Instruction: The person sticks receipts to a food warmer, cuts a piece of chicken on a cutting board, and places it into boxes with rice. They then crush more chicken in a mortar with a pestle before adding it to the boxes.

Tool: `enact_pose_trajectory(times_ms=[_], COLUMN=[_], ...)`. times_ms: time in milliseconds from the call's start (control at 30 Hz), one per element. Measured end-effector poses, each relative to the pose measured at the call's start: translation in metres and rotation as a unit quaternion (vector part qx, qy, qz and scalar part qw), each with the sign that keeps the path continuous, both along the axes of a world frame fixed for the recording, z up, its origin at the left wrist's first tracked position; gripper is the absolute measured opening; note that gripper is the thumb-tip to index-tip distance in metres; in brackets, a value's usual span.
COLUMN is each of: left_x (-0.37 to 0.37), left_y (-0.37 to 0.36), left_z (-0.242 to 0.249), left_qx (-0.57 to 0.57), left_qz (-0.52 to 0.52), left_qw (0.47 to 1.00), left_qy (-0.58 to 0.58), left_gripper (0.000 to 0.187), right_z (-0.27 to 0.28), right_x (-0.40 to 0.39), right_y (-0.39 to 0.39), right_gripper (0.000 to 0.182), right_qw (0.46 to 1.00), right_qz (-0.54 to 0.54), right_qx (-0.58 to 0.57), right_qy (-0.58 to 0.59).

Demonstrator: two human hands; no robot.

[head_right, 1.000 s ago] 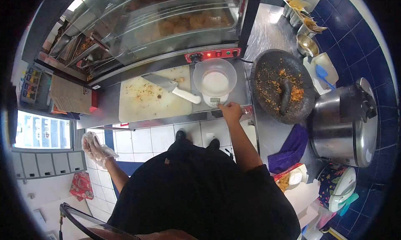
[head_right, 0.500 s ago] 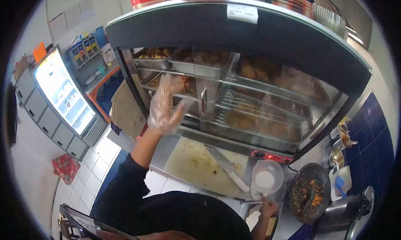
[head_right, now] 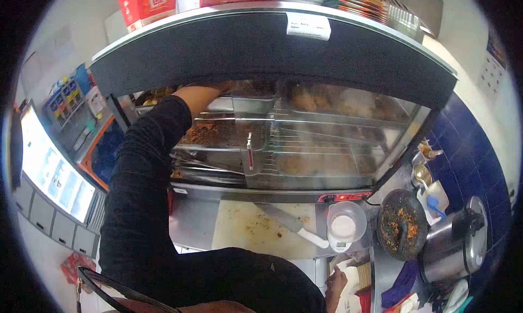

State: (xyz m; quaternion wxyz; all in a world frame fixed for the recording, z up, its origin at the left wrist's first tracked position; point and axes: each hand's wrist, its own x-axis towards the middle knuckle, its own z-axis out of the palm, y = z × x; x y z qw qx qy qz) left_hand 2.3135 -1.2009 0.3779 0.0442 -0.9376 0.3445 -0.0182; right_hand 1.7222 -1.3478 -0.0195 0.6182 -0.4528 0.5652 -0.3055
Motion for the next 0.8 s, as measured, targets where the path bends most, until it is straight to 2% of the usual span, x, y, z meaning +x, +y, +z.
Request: enact_pose_trajectory(times_ms=[133,267,300,433,500,533,567,600,633,667,700,767,800], left_x=[0.004,0.004,0.004,-0.011,-0.038,-0.059,-0.087,-0.127,-0.187,-0.253,-0.320,-0.441,-0.494], left_y=[-0.014,-0.003,0.002,0.021,0.009,-0.008,-0.032,-0.061,-0.093,-0.120,-0.132,-0.131,-0.119], left_z=[-0.004,-0.001,0.002,0.027,0.023,0.010,-0.012,-0.041,-0.075,-0.110,-0.139,-0.191,-0.204], left_qx=[-0.009,-0.058,-0.074,-0.223,-0.378,-0.451,-0.516,-0.560,-0.573,-0.566,-0.540,-0.458,-0.417], left_qz=[-0.020,-0.038,-0.044,-0.105,-0.200,-0.261,-0.326,-0.393,-0.461,-0.526,-0.584,-0.675,-0.711], left_qw=[1.000,0.997,0.994,0.955,0.877,0.824,0.769,0.716,0.673,0.635,0.599,0.526,0.484], left_qy=[-0.015,-0.047,-0.061,-0.164,-0.219,-0.221,-0.193,-0.143,-0.077,0.008,0.092,0.241,0.294], left_gripper=[0.038,0.039,0.039,0.041,0.043,0.044,0.044,0.045,0.046,0.048,0.049,0.051,0.052], right_z=[0.001,0.004,-0.007,-0.030,-0.012,-0.041,-0.051,-0.063,-0.083,-0.067,-0.074,-0.134,-0.176], right_x=[-0.004,-0.007,-0.016,-0.039,-0.040,-0.052,-0.059,-0.063,-0.075,-0.082,-0.092,-0.124,-0.141], right_y=[0.019,0.030,0.029,0.039,0.058,0.065,0.079,0.091,0.108,0.129,0.157,0.215,0.256], right_gripper=[0.032,0.030,0.024,0.020,0.021,0.021,0.023,0.028,0.033,0.044,0.041,0.054,0.056], right_qw=[0.999,0.997,0.997,0.993,0.987,0.986,0.984,0.984,0.988,0.983,0.980,0.956,0.942], right_qz=[-0.026,-0.061,-0.066,-0.096,-0.143,-0.148,-0.147,-0.153,-0.133,-0.132,-0.124,-0.020,-0.001], right_qx=[0.025,0.043,0.049,0.052,0.071,0.066,0.085,0.093,0.075,0.109,0.118,0.005,0.039], right_qy=[-0.029,0.022,-0.013,-0.035,-0.029,-0.040,-0.043,0.020,0.015,0.062,0.097,0.294,0.334])
